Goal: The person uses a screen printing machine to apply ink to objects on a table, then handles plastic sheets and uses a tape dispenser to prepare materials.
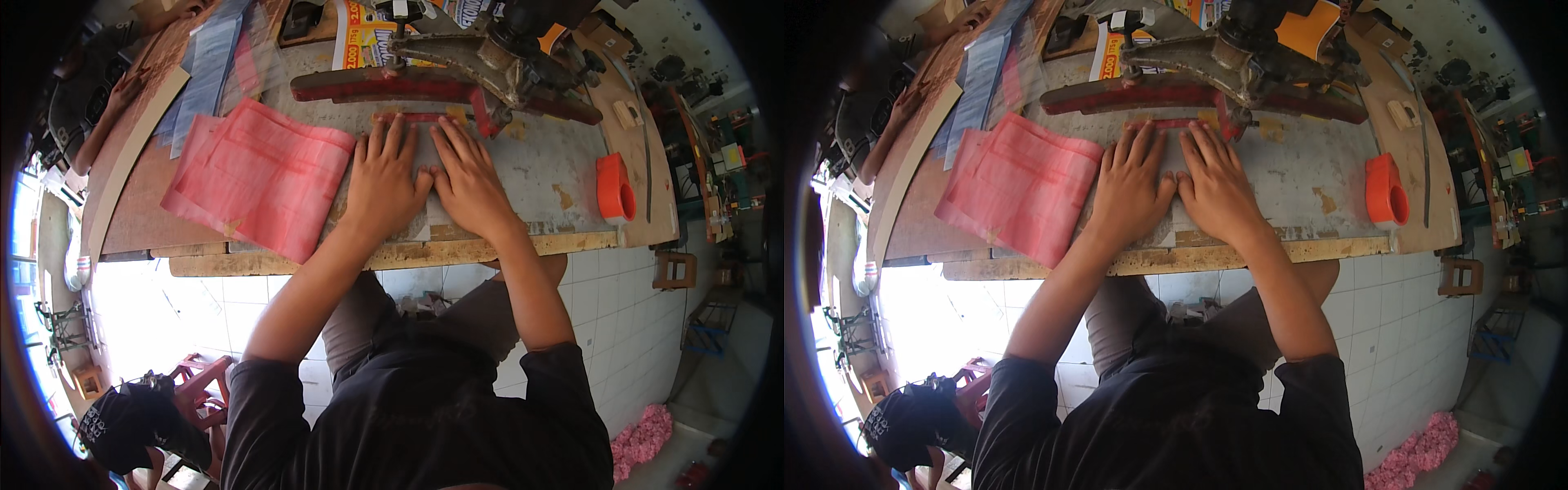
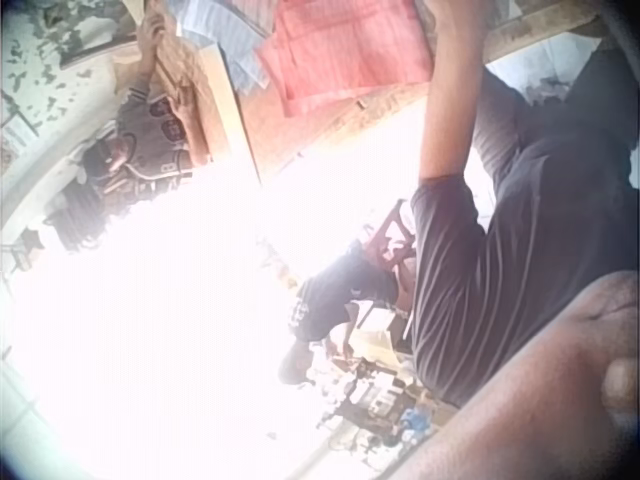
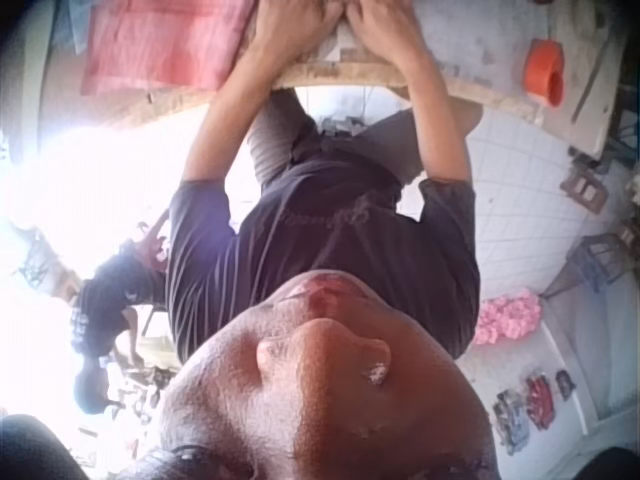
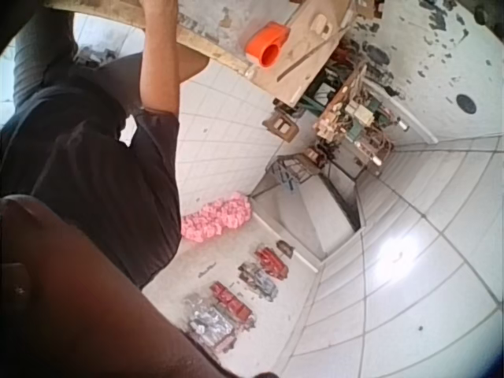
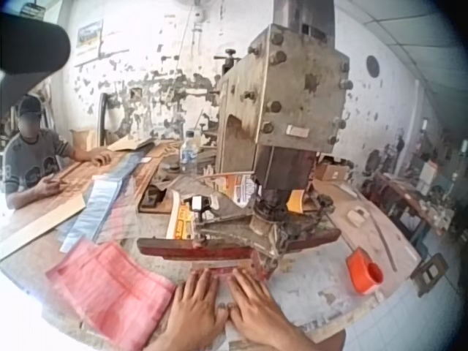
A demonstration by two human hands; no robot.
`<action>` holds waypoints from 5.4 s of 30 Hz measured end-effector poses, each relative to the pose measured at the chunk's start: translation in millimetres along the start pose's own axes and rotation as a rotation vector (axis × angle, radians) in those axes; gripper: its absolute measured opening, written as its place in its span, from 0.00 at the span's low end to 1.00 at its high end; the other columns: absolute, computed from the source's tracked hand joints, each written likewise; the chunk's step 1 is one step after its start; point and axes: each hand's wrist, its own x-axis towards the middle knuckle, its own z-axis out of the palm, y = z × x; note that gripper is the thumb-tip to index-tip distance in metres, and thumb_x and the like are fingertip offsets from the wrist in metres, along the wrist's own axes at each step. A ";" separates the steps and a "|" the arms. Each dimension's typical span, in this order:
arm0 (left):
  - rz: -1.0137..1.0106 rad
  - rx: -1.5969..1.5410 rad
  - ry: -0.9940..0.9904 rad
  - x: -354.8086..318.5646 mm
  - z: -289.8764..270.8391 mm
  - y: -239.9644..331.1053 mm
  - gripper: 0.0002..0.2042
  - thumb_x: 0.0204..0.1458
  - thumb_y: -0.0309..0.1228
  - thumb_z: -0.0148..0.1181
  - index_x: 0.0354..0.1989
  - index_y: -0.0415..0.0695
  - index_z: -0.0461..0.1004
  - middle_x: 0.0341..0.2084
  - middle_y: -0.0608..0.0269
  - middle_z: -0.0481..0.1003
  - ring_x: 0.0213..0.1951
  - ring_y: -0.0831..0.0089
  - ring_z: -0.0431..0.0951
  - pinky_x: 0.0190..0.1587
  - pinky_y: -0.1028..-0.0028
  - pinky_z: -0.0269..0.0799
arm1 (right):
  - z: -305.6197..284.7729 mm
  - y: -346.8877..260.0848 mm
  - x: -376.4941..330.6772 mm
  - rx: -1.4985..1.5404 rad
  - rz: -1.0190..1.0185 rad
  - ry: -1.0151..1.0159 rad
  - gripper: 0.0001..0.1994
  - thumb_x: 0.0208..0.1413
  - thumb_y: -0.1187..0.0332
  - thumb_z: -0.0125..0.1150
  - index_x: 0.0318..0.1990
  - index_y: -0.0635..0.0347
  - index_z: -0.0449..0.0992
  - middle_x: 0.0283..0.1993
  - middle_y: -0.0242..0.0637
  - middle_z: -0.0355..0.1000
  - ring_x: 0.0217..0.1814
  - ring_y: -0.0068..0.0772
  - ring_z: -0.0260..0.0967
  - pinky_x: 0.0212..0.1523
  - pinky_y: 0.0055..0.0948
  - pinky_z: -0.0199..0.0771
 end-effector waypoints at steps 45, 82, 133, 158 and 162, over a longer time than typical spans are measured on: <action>0.037 0.010 0.123 -3.4 -15.8 10.5 0.22 0.58 0.38 0.61 0.60 0.42 0.78 0.55 0.53 0.76 0.58 0.53 0.74 0.62 0.52 0.65 | 11.3 2.9 -6.1 0.050 -0.064 0.235 0.26 0.66 0.63 0.59 0.68 0.68 0.71 0.72 0.49 0.68 0.79 0.48 0.60 0.79 0.51 0.56; -0.438 0.467 0.160 -53.3 -112.9 -57.2 0.23 0.55 0.40 0.70 0.56 0.43 0.79 0.57 0.48 0.78 0.58 0.54 0.79 0.60 0.52 0.73 | -29.0 17.4 -60.5 0.331 0.057 0.228 0.10 0.62 0.68 0.69 0.49 0.57 0.81 0.58 0.34 0.74 0.63 0.45 0.71 0.66 0.46 0.70; -0.175 -0.118 -0.072 44.0 -28.1 -66.4 0.21 0.59 0.45 0.62 0.56 0.48 0.83 0.40 0.43 0.85 0.43 0.46 0.86 0.50 0.52 0.82 | -29.4 16.1 -49.7 0.412 0.100 0.206 0.06 0.64 0.71 0.67 0.45 0.61 0.81 0.52 0.37 0.76 0.58 0.46 0.73 0.63 0.42 0.71; 0.356 0.081 -0.017 73.4 5.2 -47.8 0.15 0.65 0.38 0.58 0.52 0.49 0.85 0.48 0.56 0.78 0.55 0.57 0.79 0.59 0.55 0.75 | -18.1 19.4 -50.9 0.267 0.024 0.265 0.13 0.61 0.62 0.71 0.49 0.57 0.82 0.53 0.35 0.75 0.60 0.44 0.72 0.64 0.44 0.69; 0.251 0.159 -0.046 81.2 9.1 -40.7 0.11 0.61 0.33 0.61 0.47 0.47 0.85 0.46 0.56 0.81 0.47 0.56 0.85 0.50 0.56 0.82 | -17.1 21.5 -51.6 0.294 0.016 0.256 0.11 0.62 0.62 0.71 0.48 0.57 0.82 0.53 0.35 0.74 0.59 0.43 0.72 0.65 0.44 0.68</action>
